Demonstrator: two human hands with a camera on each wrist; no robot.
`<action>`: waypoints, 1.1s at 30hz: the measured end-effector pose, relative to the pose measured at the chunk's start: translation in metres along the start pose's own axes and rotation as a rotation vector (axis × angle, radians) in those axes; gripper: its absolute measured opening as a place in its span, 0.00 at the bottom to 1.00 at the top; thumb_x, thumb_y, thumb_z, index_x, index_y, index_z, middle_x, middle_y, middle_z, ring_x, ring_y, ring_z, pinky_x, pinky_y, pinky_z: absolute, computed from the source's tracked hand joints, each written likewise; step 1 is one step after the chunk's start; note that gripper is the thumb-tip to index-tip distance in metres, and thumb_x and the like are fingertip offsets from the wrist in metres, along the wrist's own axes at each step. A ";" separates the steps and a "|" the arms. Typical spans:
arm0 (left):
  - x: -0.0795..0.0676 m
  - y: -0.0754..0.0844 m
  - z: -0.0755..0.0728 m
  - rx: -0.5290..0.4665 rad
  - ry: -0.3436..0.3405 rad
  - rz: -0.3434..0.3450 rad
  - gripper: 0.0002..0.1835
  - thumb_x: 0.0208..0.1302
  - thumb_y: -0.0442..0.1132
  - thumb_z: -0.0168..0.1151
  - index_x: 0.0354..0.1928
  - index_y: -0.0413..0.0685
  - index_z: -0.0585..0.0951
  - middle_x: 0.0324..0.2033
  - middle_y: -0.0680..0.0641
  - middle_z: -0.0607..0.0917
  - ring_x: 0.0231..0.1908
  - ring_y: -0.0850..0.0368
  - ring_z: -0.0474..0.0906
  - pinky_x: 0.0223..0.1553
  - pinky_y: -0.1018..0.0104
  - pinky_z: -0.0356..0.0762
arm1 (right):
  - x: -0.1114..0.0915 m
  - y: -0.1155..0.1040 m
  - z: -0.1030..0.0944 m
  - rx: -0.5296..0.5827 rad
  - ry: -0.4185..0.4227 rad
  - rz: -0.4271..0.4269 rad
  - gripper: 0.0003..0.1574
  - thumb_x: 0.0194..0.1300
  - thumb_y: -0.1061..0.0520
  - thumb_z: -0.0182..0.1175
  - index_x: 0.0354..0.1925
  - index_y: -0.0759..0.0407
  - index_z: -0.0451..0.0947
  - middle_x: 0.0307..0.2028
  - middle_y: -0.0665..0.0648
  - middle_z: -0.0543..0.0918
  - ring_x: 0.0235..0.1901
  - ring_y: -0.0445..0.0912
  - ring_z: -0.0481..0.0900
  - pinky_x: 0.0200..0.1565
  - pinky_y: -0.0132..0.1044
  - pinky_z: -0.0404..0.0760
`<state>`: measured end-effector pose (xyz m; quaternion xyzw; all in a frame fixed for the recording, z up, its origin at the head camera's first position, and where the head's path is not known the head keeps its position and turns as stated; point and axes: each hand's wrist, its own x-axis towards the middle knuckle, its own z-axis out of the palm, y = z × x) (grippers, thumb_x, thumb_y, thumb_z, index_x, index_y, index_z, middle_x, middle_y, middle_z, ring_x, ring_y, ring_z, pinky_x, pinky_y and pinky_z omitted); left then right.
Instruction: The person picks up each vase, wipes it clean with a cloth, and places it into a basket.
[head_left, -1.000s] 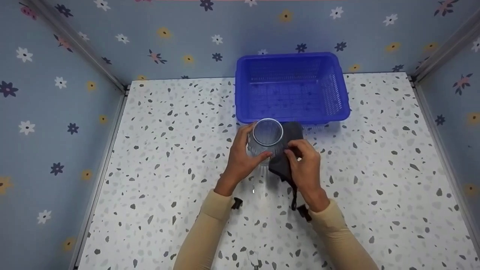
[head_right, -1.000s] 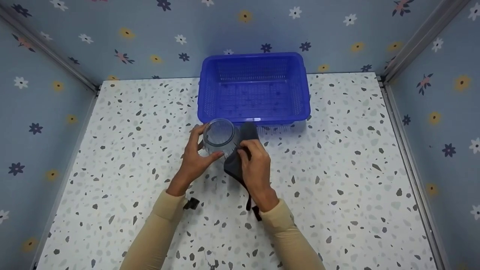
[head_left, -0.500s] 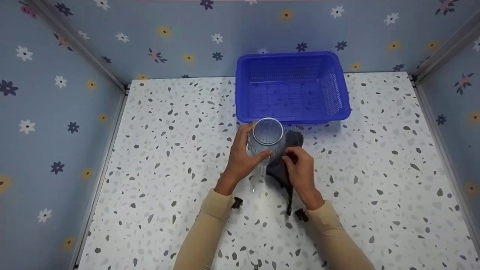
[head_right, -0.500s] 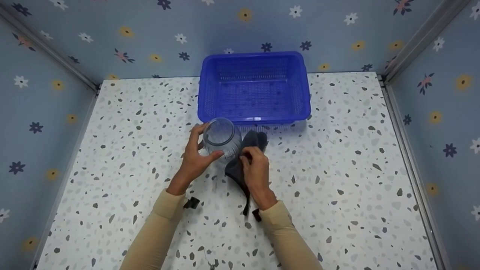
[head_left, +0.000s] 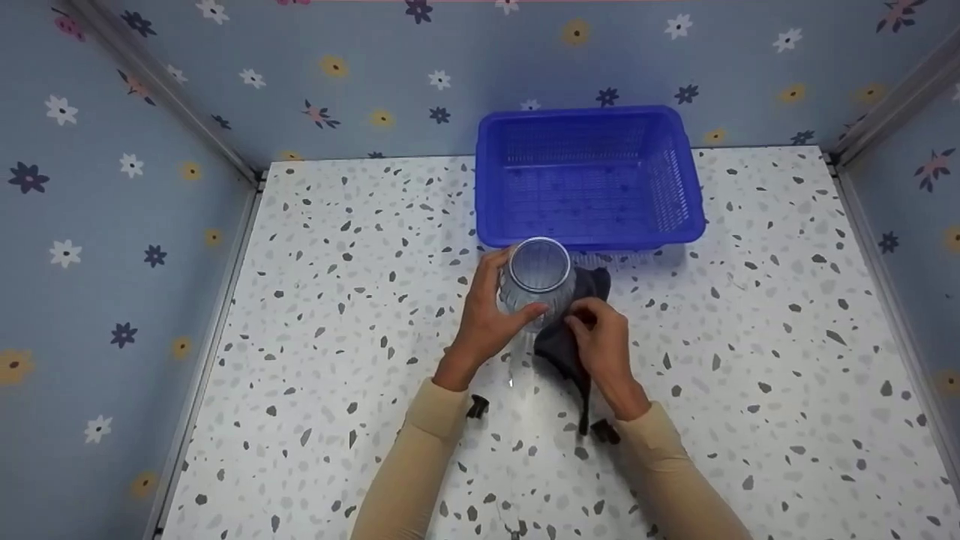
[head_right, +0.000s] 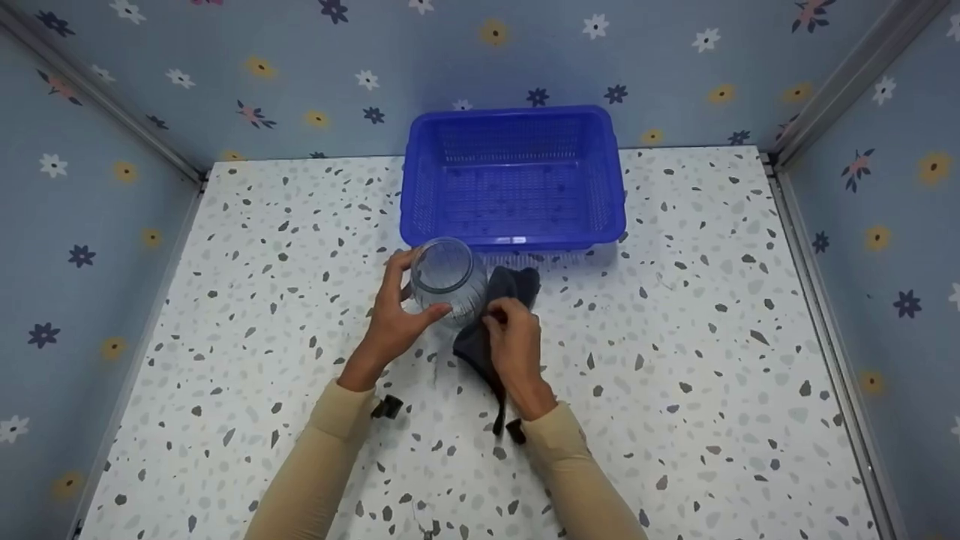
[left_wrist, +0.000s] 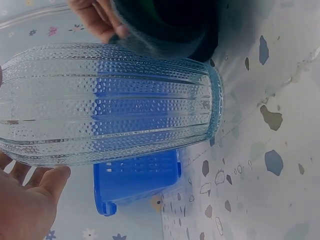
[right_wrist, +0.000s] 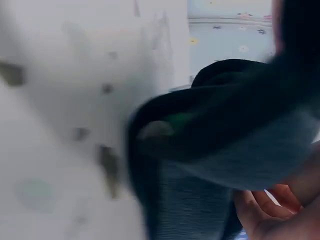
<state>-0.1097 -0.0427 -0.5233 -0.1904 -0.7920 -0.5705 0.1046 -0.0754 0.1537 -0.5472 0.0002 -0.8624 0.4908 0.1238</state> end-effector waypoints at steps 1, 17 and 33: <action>0.000 0.000 0.000 -0.002 -0.003 0.001 0.48 0.57 0.46 0.83 0.75 0.43 0.69 0.69 0.43 0.73 0.70 0.51 0.69 0.71 0.53 0.70 | 0.000 -0.004 -0.003 0.007 0.009 -0.005 0.05 0.64 0.74 0.70 0.39 0.70 0.85 0.36 0.65 0.88 0.36 0.54 0.85 0.40 0.41 0.82; -0.001 0.001 0.000 0.001 -0.013 0.000 0.48 0.59 0.45 0.82 0.77 0.45 0.67 0.71 0.44 0.71 0.72 0.51 0.68 0.72 0.53 0.68 | 0.017 -0.068 -0.032 0.006 0.126 -0.192 0.03 0.66 0.71 0.71 0.39 0.68 0.87 0.36 0.61 0.88 0.34 0.51 0.85 0.38 0.33 0.80; -0.001 0.000 0.001 -0.011 -0.001 0.016 0.49 0.57 0.45 0.83 0.77 0.44 0.67 0.71 0.43 0.71 0.71 0.51 0.68 0.72 0.54 0.69 | 0.013 -0.056 -0.031 -0.049 0.096 -0.172 0.06 0.64 0.73 0.71 0.40 0.69 0.87 0.37 0.63 0.88 0.38 0.51 0.85 0.42 0.41 0.84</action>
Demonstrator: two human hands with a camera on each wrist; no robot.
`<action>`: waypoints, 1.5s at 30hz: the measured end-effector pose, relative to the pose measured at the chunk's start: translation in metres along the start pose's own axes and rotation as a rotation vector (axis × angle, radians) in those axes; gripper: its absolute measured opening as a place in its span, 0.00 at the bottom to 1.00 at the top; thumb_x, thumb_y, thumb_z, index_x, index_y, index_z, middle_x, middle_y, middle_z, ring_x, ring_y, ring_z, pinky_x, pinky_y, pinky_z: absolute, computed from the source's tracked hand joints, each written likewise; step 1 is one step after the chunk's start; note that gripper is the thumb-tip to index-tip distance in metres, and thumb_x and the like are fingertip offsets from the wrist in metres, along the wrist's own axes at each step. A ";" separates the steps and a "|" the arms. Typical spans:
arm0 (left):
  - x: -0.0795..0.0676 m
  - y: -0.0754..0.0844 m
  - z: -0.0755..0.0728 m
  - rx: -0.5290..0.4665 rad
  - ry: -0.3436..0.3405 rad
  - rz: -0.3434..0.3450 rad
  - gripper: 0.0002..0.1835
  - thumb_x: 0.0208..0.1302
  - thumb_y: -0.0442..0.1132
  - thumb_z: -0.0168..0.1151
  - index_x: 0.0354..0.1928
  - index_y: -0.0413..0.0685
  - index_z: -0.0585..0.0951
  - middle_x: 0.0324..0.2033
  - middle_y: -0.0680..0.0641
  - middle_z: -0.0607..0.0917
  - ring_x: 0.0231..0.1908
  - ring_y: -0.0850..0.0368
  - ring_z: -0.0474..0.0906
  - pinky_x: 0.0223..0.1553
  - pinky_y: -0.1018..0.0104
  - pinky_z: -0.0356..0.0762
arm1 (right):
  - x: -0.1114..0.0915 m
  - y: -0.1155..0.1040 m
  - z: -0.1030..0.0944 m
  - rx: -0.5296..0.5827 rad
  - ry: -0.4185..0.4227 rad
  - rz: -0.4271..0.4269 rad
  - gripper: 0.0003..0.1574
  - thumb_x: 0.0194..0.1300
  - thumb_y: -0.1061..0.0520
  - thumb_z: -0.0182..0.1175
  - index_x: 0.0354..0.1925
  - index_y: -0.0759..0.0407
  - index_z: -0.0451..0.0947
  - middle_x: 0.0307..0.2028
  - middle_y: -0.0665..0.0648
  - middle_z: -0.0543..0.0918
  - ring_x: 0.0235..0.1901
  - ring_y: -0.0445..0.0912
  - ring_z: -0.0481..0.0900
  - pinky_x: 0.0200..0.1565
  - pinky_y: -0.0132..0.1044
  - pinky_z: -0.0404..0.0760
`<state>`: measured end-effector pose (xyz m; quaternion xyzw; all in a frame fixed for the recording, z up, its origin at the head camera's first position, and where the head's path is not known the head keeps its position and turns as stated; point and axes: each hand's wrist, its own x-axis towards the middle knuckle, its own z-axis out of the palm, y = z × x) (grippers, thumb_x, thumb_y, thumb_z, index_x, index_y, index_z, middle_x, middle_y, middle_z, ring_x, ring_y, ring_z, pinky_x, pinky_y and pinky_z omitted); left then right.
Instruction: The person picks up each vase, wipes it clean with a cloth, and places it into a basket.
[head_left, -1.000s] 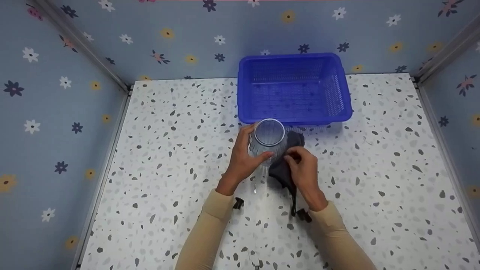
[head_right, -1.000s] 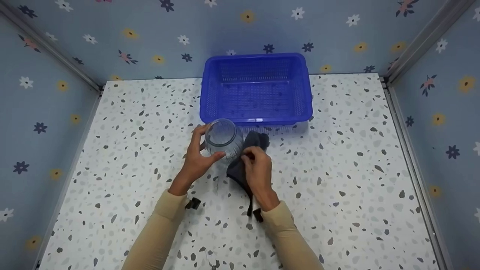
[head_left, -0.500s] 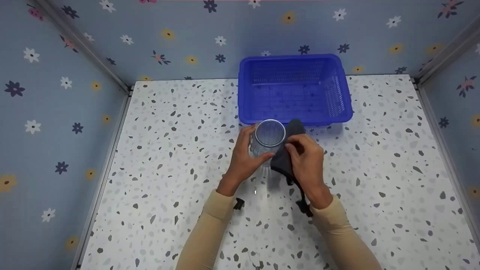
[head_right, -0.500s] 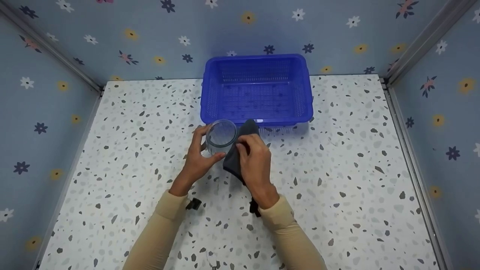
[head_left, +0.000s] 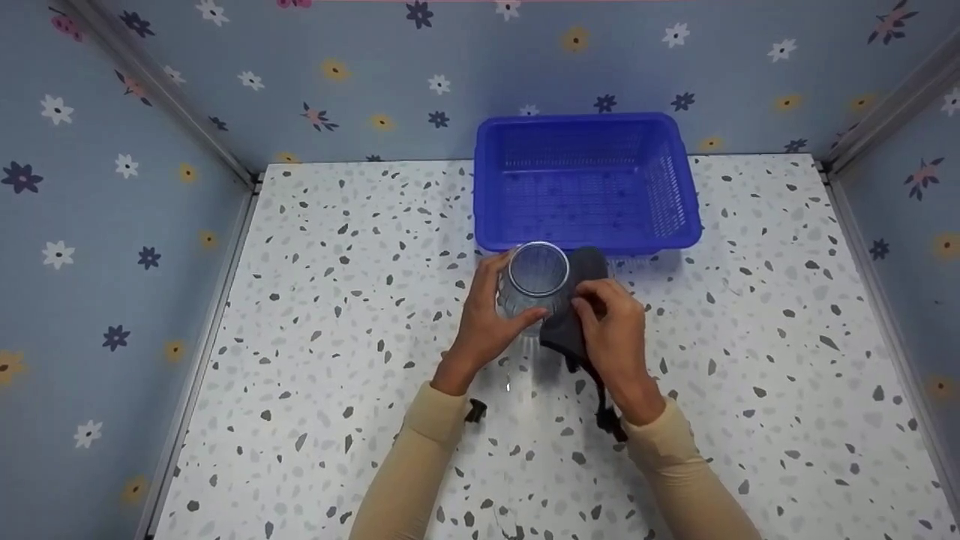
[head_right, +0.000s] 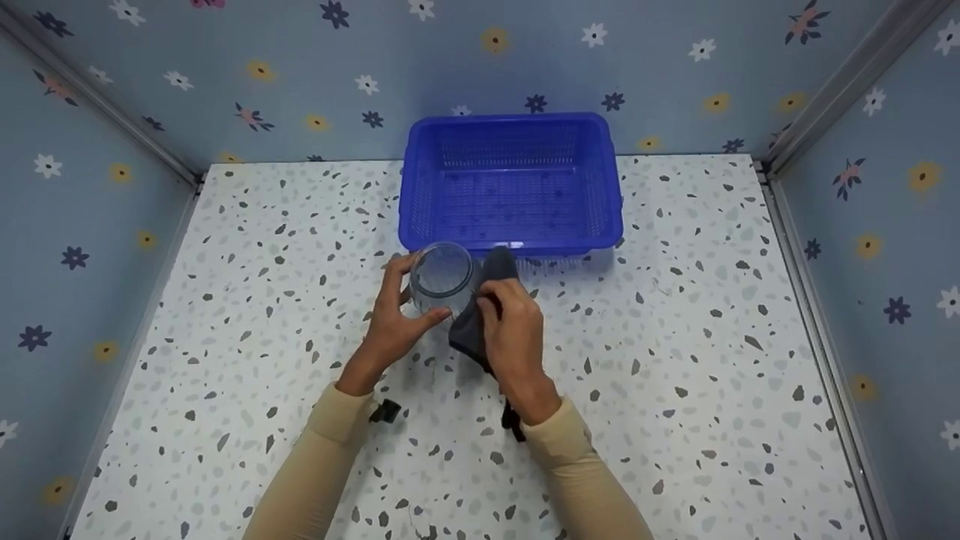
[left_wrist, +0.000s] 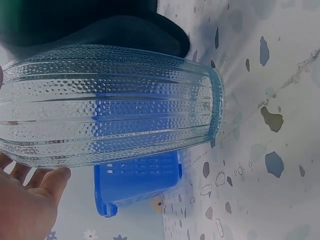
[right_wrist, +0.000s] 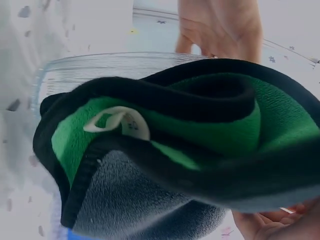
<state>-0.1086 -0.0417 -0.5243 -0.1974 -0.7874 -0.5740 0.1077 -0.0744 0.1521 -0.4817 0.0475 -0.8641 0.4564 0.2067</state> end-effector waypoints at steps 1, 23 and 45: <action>0.000 0.000 0.000 0.001 -0.003 -0.001 0.49 0.57 0.45 0.83 0.77 0.44 0.67 0.71 0.43 0.71 0.71 0.51 0.68 0.72 0.54 0.69 | -0.002 0.002 0.001 0.001 -0.003 0.003 0.06 0.64 0.73 0.71 0.40 0.69 0.86 0.36 0.63 0.87 0.37 0.51 0.85 0.41 0.39 0.83; 0.000 0.000 -0.001 0.019 -0.004 0.002 0.49 0.57 0.44 0.83 0.77 0.43 0.66 0.70 0.42 0.71 0.72 0.50 0.68 0.72 0.51 0.69 | -0.024 0.063 0.042 -0.062 -0.161 0.137 0.05 0.63 0.75 0.68 0.35 0.68 0.84 0.33 0.65 0.87 0.35 0.59 0.85 0.41 0.55 0.82; -0.001 -0.002 0.000 0.025 -0.007 0.009 0.48 0.59 0.45 0.82 0.77 0.43 0.66 0.70 0.42 0.71 0.71 0.50 0.68 0.70 0.51 0.70 | 0.006 -0.009 -0.004 0.030 -0.011 0.015 0.04 0.64 0.71 0.71 0.39 0.68 0.87 0.35 0.62 0.88 0.34 0.52 0.84 0.39 0.35 0.79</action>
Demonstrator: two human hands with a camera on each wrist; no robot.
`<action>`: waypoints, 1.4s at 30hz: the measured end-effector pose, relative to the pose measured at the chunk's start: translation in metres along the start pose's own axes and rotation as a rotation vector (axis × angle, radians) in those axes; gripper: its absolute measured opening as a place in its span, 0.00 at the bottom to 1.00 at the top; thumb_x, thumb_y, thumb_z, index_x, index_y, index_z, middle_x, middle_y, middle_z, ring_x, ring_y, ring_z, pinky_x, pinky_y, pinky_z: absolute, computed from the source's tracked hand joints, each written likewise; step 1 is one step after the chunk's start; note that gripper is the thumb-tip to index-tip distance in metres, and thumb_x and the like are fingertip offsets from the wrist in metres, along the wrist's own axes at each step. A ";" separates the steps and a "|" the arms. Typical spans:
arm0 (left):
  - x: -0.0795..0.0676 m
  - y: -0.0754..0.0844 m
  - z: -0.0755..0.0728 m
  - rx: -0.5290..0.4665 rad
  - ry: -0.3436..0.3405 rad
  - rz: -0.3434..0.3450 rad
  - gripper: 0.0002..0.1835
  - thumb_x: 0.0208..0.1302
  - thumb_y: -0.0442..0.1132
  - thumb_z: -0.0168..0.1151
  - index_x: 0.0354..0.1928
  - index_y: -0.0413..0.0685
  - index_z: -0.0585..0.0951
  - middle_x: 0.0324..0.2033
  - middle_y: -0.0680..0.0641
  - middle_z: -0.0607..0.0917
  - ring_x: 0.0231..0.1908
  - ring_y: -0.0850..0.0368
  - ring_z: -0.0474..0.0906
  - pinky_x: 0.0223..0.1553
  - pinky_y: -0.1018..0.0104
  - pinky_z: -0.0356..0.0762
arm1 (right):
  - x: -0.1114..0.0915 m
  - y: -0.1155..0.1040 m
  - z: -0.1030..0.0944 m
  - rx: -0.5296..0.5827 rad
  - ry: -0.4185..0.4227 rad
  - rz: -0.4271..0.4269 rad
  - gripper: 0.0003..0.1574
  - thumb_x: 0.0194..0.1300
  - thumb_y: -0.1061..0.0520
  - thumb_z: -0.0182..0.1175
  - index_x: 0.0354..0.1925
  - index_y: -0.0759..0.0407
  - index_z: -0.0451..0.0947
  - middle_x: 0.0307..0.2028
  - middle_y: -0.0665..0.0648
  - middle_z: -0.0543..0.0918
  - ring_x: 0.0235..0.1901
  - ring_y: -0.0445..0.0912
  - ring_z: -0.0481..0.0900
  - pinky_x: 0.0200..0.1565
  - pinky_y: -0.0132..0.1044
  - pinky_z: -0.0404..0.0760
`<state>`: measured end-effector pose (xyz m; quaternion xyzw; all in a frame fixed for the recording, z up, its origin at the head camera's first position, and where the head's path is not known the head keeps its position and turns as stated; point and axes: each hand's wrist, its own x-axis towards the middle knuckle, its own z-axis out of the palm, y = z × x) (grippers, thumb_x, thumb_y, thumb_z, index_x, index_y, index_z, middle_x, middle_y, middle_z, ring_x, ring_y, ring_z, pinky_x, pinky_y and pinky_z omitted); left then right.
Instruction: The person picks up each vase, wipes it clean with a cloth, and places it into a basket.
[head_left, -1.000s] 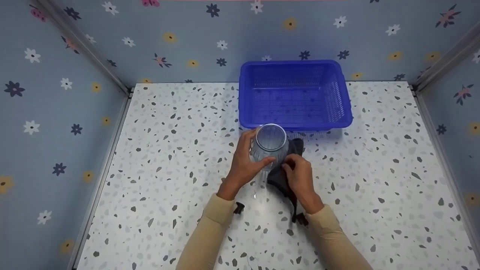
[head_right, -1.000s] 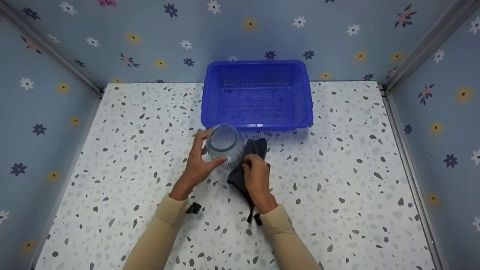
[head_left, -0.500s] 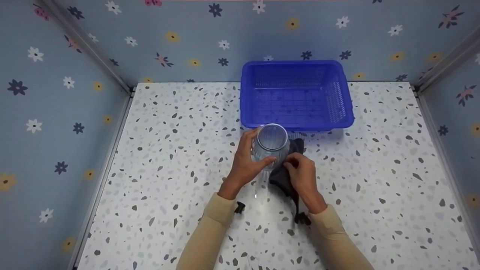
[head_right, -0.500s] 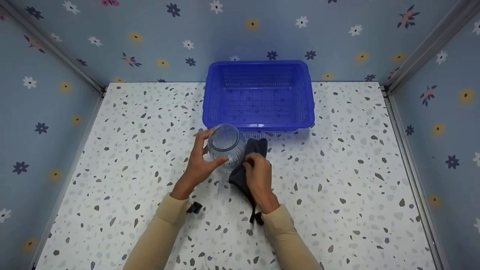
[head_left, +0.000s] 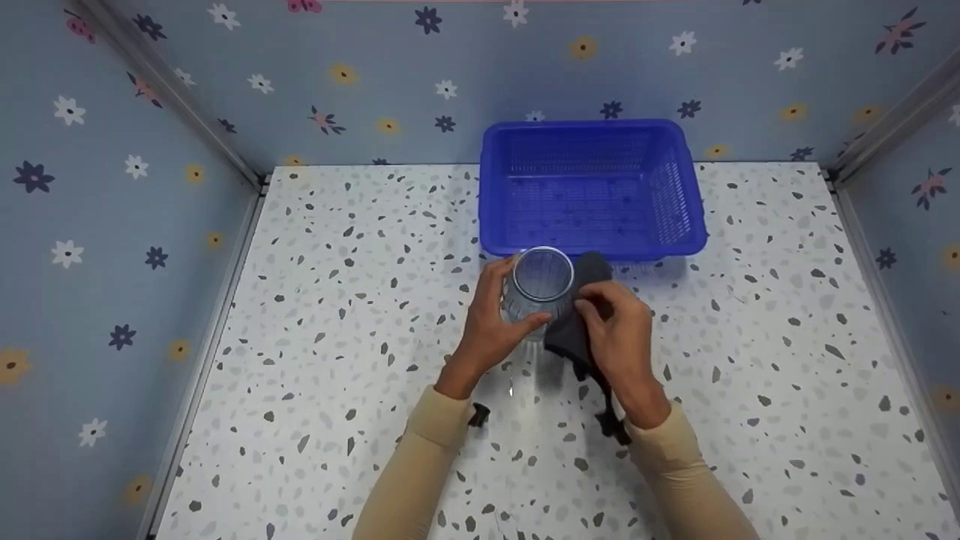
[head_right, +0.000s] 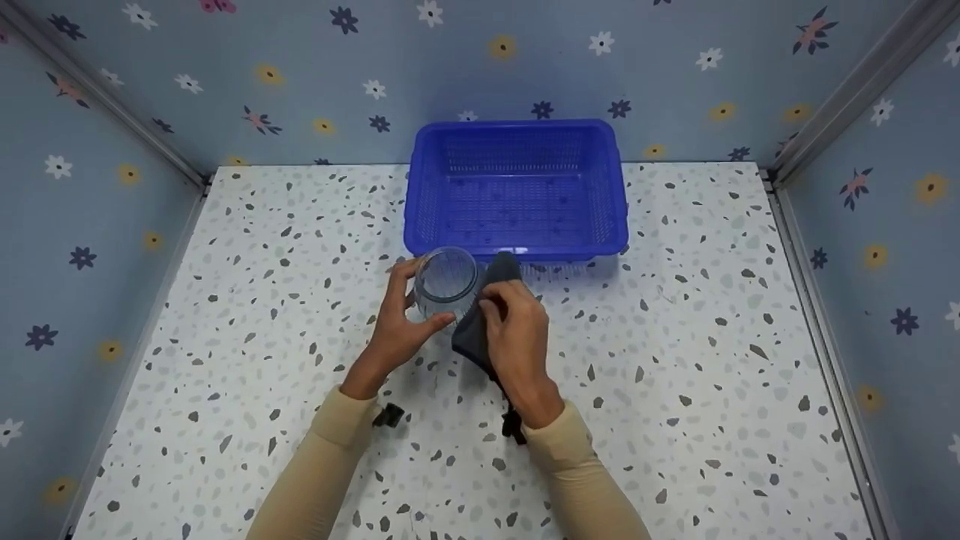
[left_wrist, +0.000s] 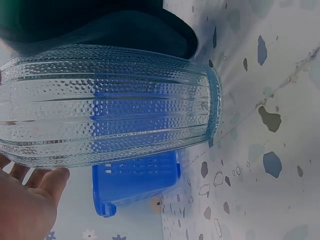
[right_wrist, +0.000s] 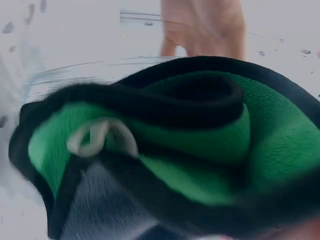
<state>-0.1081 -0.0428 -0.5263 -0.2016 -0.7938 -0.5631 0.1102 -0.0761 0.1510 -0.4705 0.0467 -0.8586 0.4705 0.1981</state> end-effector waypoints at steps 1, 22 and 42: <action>0.000 0.000 0.000 -0.001 0.004 0.003 0.48 0.58 0.44 0.82 0.77 0.43 0.66 0.70 0.42 0.71 0.71 0.50 0.68 0.70 0.51 0.70 | 0.002 -0.003 0.000 -0.003 0.004 -0.013 0.04 0.64 0.71 0.71 0.38 0.68 0.87 0.35 0.62 0.88 0.34 0.51 0.84 0.39 0.36 0.79; 0.000 0.000 0.002 -0.013 0.007 -0.003 0.49 0.57 0.44 0.83 0.76 0.43 0.66 0.70 0.42 0.71 0.71 0.50 0.68 0.71 0.52 0.69 | -0.007 0.012 0.002 -0.038 -0.020 0.025 0.07 0.63 0.75 0.70 0.39 0.70 0.86 0.36 0.65 0.87 0.36 0.54 0.85 0.40 0.43 0.82; 0.001 -0.001 0.000 0.001 0.003 0.005 0.47 0.57 0.44 0.83 0.75 0.41 0.67 0.70 0.41 0.71 0.71 0.49 0.68 0.72 0.51 0.68 | -0.026 0.072 0.043 -0.098 -0.191 0.167 0.06 0.62 0.75 0.69 0.34 0.68 0.83 0.30 0.64 0.86 0.31 0.56 0.83 0.38 0.51 0.80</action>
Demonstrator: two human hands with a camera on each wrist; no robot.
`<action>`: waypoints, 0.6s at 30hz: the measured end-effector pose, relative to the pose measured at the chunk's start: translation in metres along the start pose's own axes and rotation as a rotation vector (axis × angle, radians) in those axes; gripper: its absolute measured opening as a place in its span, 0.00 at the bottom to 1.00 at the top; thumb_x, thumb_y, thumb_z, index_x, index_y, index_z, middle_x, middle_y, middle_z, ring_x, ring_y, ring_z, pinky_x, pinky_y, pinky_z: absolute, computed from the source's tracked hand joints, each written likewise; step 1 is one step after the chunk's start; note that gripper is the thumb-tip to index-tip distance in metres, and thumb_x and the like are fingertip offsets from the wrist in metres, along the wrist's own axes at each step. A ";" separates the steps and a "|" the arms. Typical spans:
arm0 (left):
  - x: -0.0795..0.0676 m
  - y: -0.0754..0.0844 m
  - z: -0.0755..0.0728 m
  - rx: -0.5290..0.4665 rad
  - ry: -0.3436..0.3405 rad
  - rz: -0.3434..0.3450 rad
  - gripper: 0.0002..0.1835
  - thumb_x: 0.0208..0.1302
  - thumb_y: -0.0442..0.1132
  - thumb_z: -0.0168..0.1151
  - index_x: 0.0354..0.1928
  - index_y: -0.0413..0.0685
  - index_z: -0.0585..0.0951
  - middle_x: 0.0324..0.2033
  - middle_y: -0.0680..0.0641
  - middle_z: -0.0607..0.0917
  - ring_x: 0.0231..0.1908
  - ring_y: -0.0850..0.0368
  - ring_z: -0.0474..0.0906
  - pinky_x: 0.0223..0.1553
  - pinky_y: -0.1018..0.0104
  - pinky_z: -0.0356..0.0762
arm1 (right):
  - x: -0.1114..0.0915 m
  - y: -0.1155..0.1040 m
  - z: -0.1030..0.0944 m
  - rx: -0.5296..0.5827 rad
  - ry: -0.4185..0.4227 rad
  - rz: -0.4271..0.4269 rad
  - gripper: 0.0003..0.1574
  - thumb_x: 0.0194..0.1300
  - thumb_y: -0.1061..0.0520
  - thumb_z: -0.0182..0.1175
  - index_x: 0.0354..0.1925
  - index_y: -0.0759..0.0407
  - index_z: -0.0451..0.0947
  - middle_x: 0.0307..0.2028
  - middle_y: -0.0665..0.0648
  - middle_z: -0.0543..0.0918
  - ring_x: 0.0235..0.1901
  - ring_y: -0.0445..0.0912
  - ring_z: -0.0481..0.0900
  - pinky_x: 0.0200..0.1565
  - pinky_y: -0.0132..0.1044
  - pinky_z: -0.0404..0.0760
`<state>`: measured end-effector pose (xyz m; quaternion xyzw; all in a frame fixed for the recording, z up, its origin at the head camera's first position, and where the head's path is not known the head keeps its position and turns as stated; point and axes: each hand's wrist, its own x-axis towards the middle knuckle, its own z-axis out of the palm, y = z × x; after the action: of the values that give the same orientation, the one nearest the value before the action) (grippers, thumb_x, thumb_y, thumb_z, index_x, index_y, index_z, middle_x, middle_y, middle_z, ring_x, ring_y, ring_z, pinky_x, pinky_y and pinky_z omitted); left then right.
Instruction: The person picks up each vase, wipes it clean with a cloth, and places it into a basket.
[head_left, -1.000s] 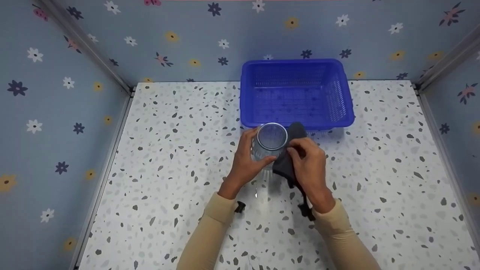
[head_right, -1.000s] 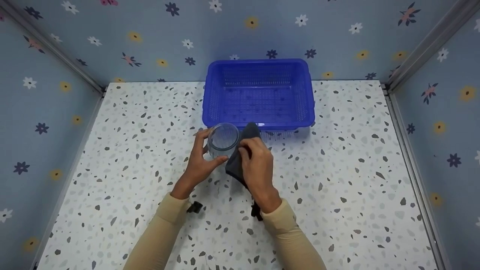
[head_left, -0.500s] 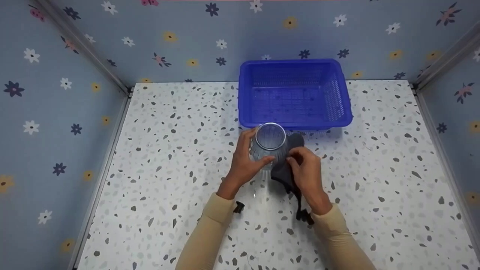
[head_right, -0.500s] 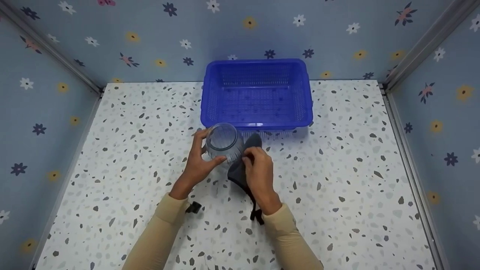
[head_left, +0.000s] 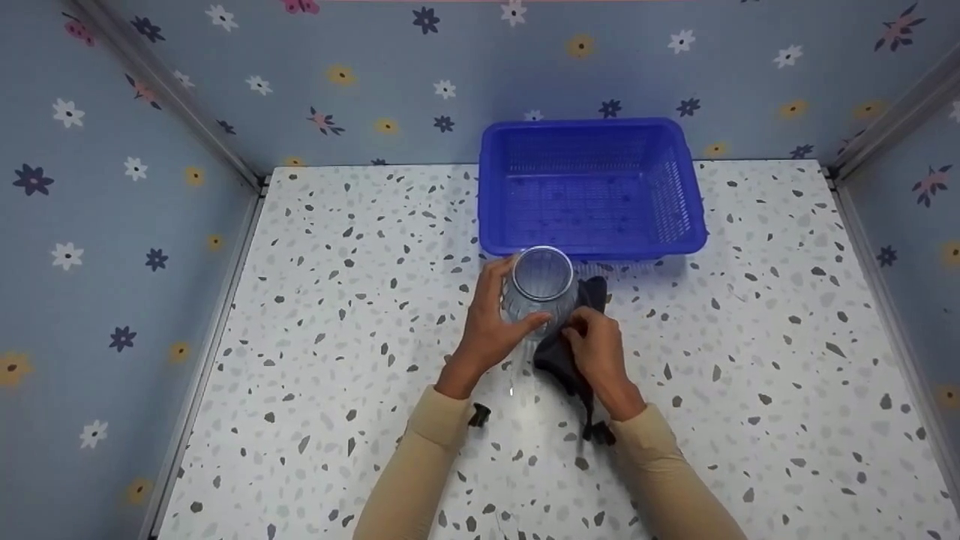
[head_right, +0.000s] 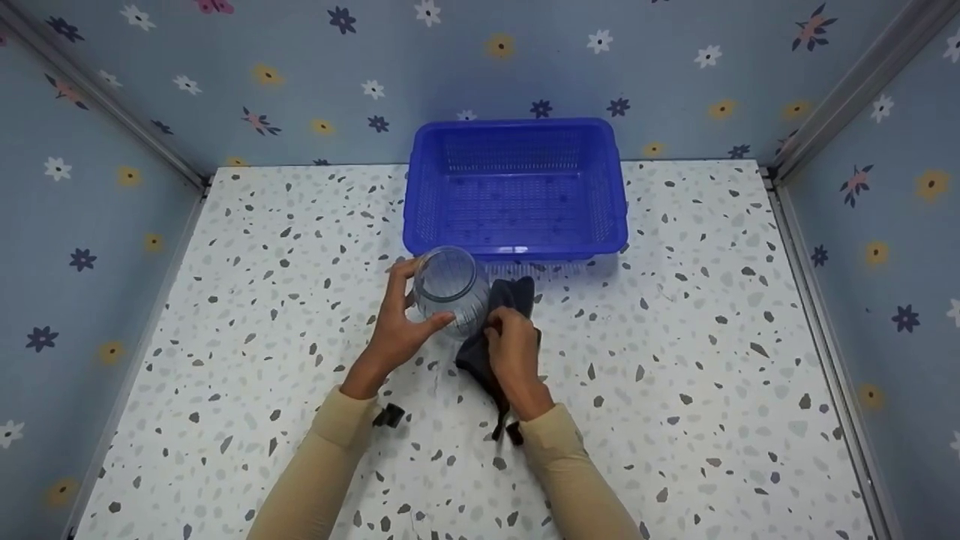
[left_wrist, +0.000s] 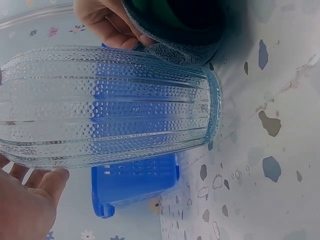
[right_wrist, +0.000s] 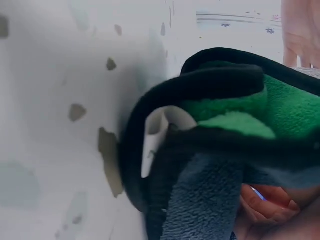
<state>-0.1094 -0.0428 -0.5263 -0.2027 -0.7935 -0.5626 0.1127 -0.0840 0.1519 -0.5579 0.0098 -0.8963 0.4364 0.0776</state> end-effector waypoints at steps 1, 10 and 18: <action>0.000 0.000 0.000 -0.002 -0.001 0.000 0.47 0.57 0.44 0.83 0.75 0.41 0.67 0.70 0.41 0.71 0.71 0.49 0.68 0.72 0.52 0.68 | 0.000 -0.001 -0.001 0.006 0.001 0.002 0.06 0.62 0.75 0.69 0.34 0.68 0.83 0.30 0.64 0.86 0.32 0.56 0.83 0.38 0.51 0.80; -0.001 0.001 0.000 -0.006 0.001 -0.012 0.48 0.58 0.44 0.83 0.75 0.42 0.67 0.70 0.41 0.71 0.71 0.49 0.68 0.71 0.51 0.69 | 0.000 -0.029 -0.027 0.076 0.055 0.001 0.04 0.63 0.74 0.70 0.37 0.69 0.86 0.35 0.64 0.88 0.36 0.55 0.85 0.41 0.46 0.82; 0.000 0.001 0.000 -0.001 -0.007 -0.013 0.48 0.58 0.45 0.83 0.76 0.42 0.66 0.70 0.41 0.71 0.72 0.49 0.67 0.72 0.52 0.68 | 0.001 -0.053 -0.047 0.110 0.133 -0.064 0.05 0.63 0.74 0.71 0.38 0.70 0.87 0.36 0.64 0.89 0.34 0.53 0.85 0.38 0.34 0.80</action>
<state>-0.1090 -0.0430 -0.5259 -0.1996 -0.7948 -0.5632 0.1063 -0.0743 0.1561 -0.4883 0.0136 -0.8632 0.4818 0.1502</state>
